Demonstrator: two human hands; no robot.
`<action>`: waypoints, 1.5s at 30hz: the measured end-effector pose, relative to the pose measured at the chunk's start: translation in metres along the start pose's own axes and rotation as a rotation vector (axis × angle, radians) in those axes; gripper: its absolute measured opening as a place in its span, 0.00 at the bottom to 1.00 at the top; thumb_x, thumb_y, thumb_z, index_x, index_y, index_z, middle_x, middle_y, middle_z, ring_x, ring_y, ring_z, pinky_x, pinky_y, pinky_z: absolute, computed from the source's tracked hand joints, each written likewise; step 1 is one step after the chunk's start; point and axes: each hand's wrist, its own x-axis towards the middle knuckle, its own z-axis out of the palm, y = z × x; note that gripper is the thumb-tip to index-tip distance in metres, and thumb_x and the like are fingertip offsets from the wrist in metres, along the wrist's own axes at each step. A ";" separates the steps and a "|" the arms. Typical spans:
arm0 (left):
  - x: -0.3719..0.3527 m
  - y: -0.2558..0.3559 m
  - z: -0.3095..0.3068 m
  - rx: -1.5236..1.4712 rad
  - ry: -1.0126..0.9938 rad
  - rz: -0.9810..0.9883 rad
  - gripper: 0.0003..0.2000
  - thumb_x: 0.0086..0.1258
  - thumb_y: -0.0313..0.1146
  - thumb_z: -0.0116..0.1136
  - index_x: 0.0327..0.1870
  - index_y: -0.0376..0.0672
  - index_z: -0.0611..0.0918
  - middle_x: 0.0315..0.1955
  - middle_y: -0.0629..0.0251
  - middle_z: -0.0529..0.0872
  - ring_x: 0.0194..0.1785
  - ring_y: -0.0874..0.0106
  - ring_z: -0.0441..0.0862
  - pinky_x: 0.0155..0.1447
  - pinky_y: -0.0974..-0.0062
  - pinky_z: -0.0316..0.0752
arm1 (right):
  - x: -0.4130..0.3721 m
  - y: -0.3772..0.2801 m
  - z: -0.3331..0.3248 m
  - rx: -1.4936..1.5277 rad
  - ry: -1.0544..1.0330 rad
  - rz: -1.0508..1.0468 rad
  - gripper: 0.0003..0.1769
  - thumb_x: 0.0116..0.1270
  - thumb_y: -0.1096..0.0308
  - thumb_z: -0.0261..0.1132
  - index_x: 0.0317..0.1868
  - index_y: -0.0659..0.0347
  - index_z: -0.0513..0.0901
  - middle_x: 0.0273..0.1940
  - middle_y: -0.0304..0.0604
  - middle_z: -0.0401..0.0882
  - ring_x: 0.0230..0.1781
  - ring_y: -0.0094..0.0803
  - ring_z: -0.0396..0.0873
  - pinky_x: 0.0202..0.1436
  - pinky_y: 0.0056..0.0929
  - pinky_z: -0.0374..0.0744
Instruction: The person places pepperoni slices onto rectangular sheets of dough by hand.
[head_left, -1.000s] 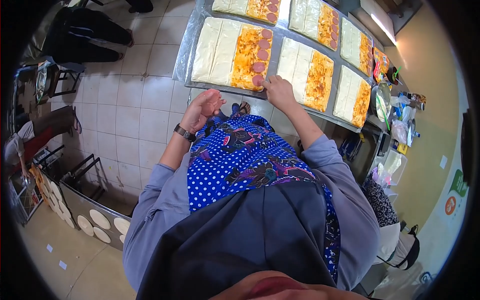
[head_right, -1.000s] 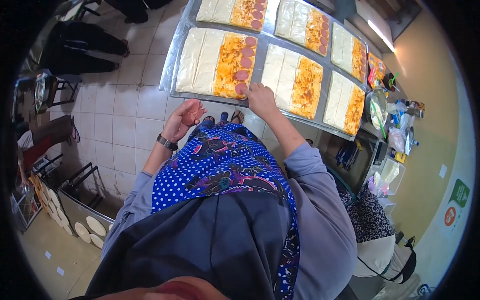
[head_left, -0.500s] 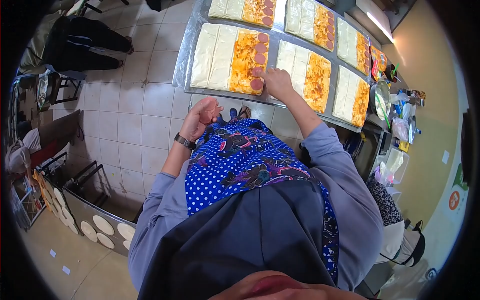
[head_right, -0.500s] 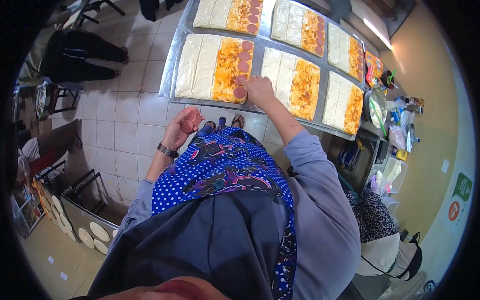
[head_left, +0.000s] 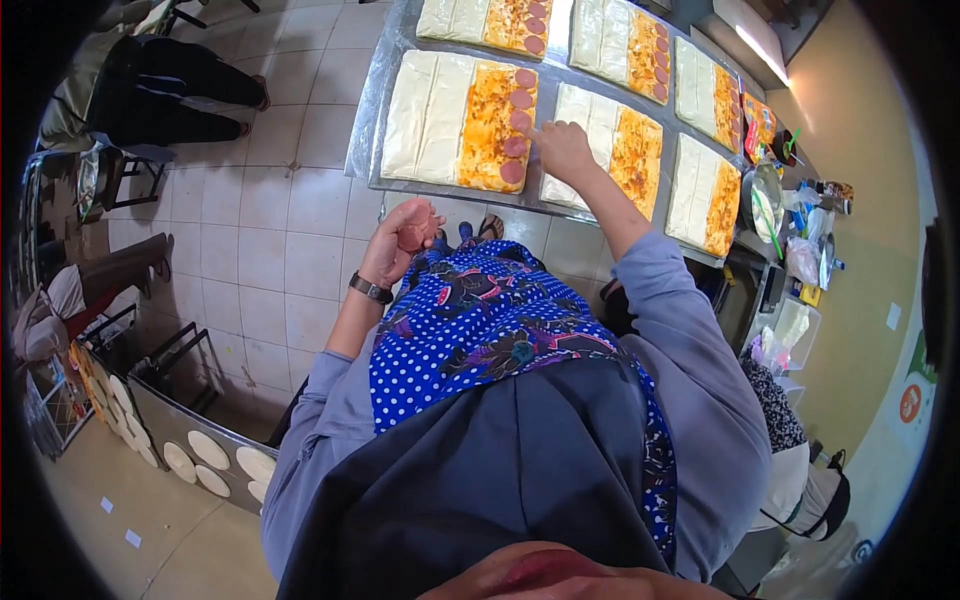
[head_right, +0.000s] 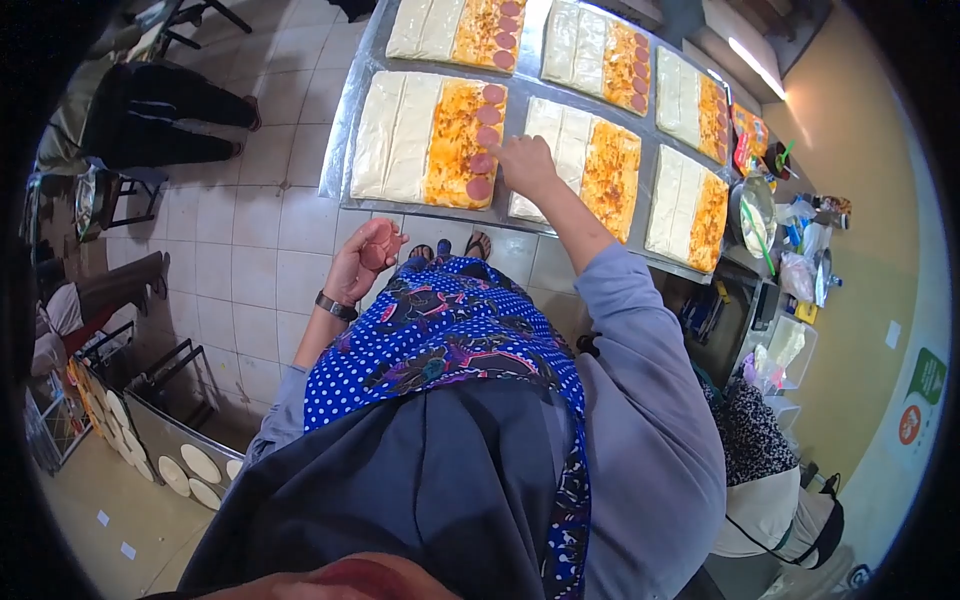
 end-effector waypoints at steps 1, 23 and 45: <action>0.000 0.000 0.000 0.003 0.006 0.002 0.16 0.73 0.40 0.47 0.52 0.38 0.75 0.47 0.61 0.80 0.54 0.62 0.79 0.39 0.78 0.74 | -0.004 0.000 0.004 0.009 0.044 -0.074 0.16 0.58 0.68 0.59 0.47 0.44 0.81 0.30 0.39 0.80 0.35 0.34 0.82 0.33 0.35 0.75; -0.003 0.006 0.017 -0.004 0.045 -0.019 0.14 0.71 0.40 0.51 0.49 0.38 0.77 0.43 0.62 0.82 0.48 0.63 0.82 0.38 0.75 0.73 | 0.056 0.022 -0.008 -0.050 -0.121 -0.012 0.17 0.66 0.67 0.51 0.52 0.37 0.78 0.32 0.38 0.83 0.37 0.36 0.83 0.38 0.40 0.70; 0.011 0.020 0.016 0.016 -0.101 -0.158 0.16 0.73 0.37 0.47 0.53 0.35 0.74 0.47 0.57 0.81 0.53 0.61 0.80 0.40 0.73 0.75 | -0.040 0.016 -0.013 0.528 0.034 0.369 0.15 0.55 0.67 0.62 0.44 0.52 0.83 0.32 0.46 0.83 0.37 0.40 0.82 0.38 0.37 0.78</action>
